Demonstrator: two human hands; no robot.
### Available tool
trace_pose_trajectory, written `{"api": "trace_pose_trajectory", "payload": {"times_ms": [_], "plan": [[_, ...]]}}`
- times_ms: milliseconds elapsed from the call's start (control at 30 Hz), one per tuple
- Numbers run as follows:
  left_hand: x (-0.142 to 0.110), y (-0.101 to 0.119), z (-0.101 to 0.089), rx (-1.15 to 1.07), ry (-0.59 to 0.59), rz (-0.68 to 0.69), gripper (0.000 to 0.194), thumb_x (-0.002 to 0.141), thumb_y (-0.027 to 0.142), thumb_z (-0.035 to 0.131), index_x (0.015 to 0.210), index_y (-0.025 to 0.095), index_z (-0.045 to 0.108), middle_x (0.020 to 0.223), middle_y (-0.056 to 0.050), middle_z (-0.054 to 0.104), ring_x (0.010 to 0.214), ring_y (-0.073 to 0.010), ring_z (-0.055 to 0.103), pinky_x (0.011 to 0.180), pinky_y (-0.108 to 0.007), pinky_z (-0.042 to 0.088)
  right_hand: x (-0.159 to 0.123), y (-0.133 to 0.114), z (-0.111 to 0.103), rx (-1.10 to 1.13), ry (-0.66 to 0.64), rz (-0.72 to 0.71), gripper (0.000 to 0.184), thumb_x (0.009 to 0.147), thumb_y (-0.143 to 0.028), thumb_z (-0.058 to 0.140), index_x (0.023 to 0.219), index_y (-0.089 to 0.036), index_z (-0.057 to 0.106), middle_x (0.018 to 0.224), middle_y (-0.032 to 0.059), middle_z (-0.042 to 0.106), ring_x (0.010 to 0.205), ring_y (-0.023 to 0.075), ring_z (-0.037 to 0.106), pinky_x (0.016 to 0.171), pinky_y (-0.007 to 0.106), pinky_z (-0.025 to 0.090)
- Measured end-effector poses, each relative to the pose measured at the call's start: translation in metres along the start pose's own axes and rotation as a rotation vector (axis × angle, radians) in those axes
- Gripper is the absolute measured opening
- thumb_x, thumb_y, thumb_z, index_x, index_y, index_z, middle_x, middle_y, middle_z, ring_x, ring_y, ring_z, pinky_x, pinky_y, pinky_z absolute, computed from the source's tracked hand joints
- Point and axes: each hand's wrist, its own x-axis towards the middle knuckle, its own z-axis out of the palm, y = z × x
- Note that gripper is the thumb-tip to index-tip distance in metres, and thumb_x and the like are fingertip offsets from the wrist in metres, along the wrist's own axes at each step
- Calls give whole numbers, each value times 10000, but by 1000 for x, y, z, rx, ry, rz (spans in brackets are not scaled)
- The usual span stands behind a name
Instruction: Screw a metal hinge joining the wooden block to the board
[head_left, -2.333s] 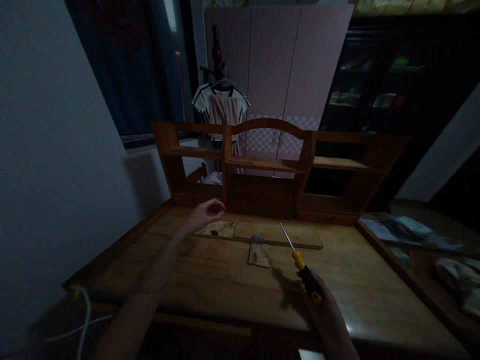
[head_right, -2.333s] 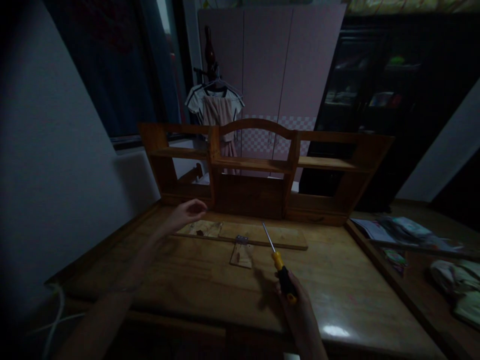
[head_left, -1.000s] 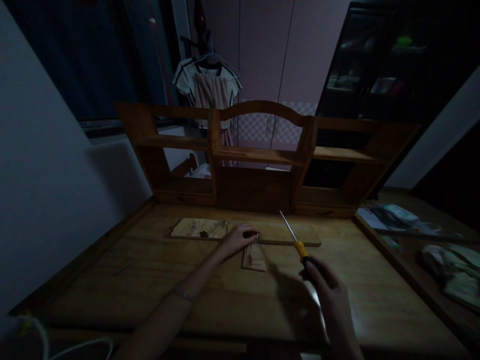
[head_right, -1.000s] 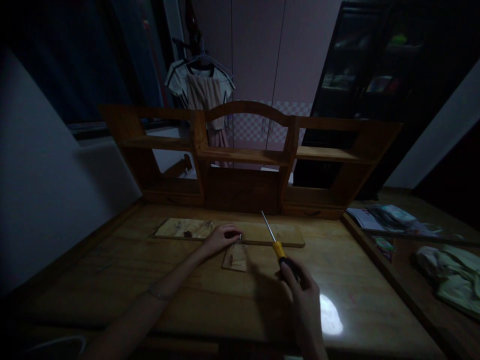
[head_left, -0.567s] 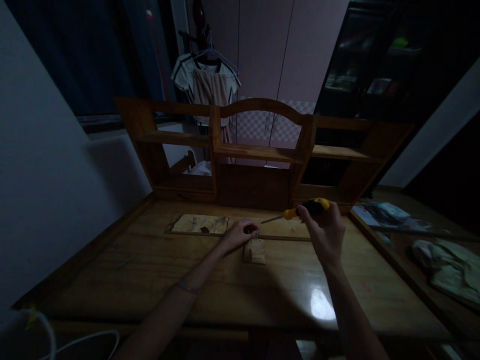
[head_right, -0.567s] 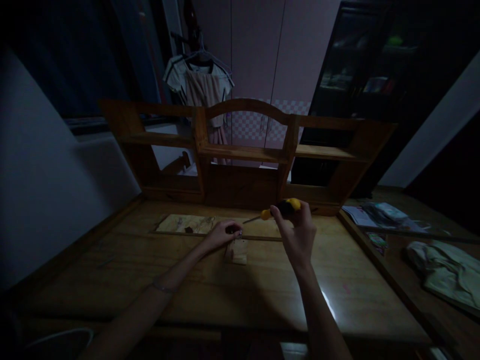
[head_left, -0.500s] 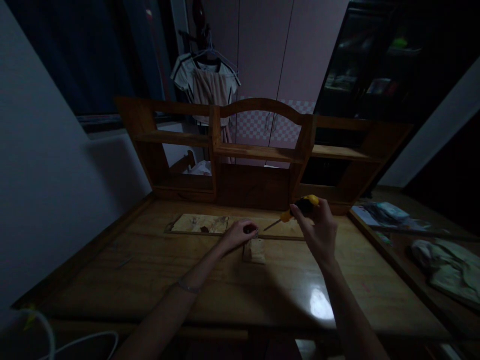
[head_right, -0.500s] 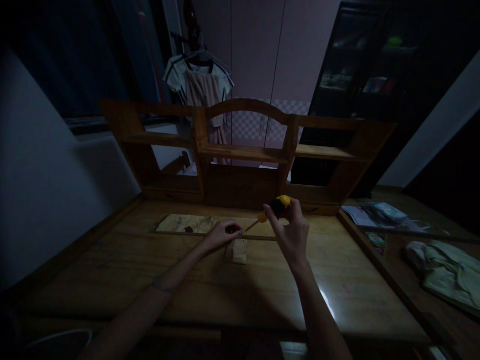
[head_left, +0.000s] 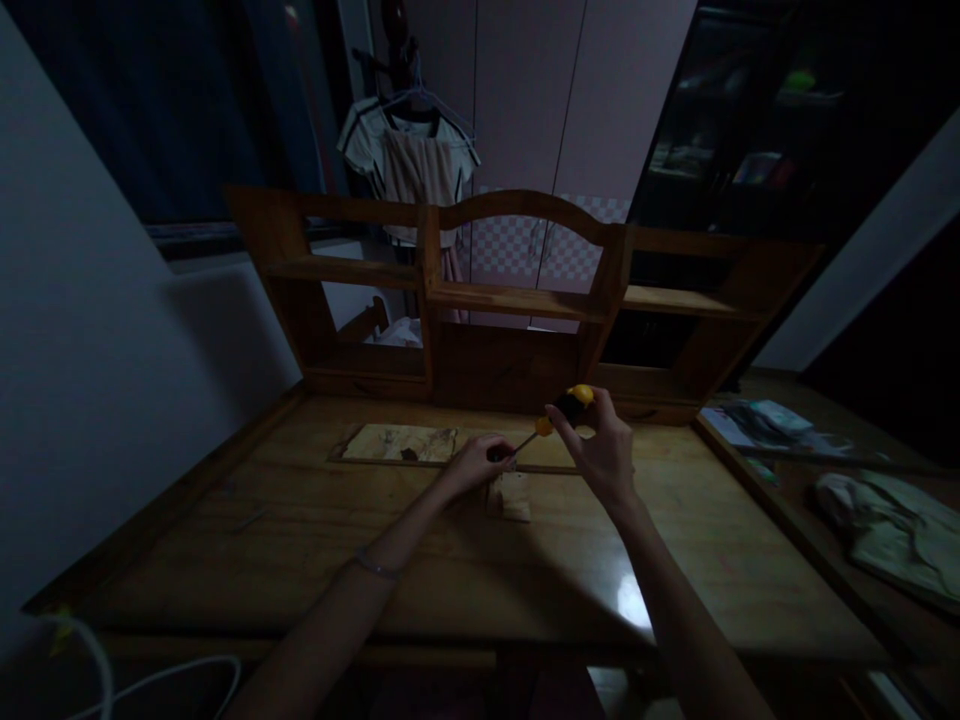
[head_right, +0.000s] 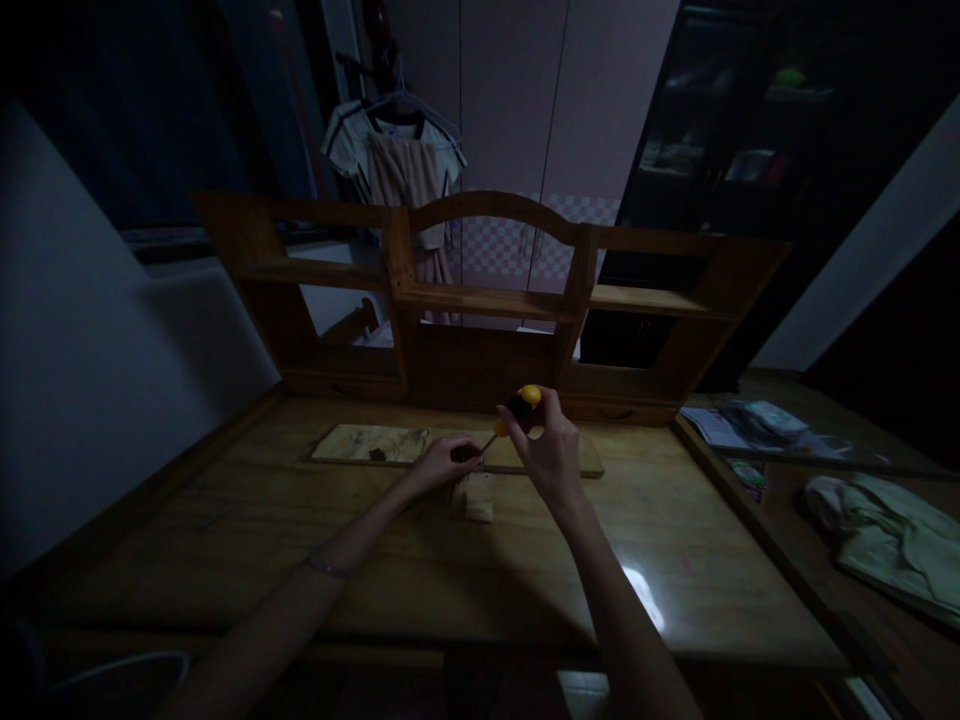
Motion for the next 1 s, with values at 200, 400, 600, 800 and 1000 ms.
{"api": "trace_pose_trajectory", "payload": {"times_ms": [200, 400, 600, 800, 1000], "plan": [[-1, 1, -1, 42, 4, 15, 142, 831, 271, 642, 908, 180, 719, 887, -18, 705, 831, -155, 632, 747, -238, 468, 1, 0, -2, -30, -22, -22, 352, 824, -464, 683, 1021, -221, 524, 828, 11, 658, 688, 163, 653, 632, 269, 484], [-1, 6, -1, 67, 9, 54, 97, 838, 226, 630, 883, 172, 696, 875, -17, 695, 826, -146, 627, 760, -234, 469, 14, -6, 7, -46, -127, -155, 492, 871, -442, 632, 1291, -242, 470, 897, 22, 652, 674, 155, 623, 656, 283, 497], [-3, 8, -3, 130, 14, 92, 91, 833, 245, 638, 865, 179, 693, 893, -24, 675, 834, -151, 617, 772, -241, 470, 42, -21, 15, -124, -347, -330, 423, 941, -330, 502, 1351, -225, 481, 1123, 89, 609, 770, 166, 615, 755, 307, 489], [-4, 8, -2, 159, 13, 64, 105, 842, 270, 632, 878, 187, 685, 887, -21, 664, 826, -155, 622, 769, -253, 471, 63, -23, 23, -227, -435, -388, 369, 939, -317, 484, 1294, -222, 515, 1075, 83, 603, 831, 183, 616, 734, 286, 466], [-4, 7, -1, 199, 24, 109, 86, 848, 255, 638, 875, 184, 676, 895, -31, 661, 856, -166, 617, 802, -272, 472, 65, -22, 23, -319, -444, -413, 434, 931, -346, 485, 1339, -199, 472, 1167, 106, 588, 911, 216, 625, 773, 308, 462]]}}
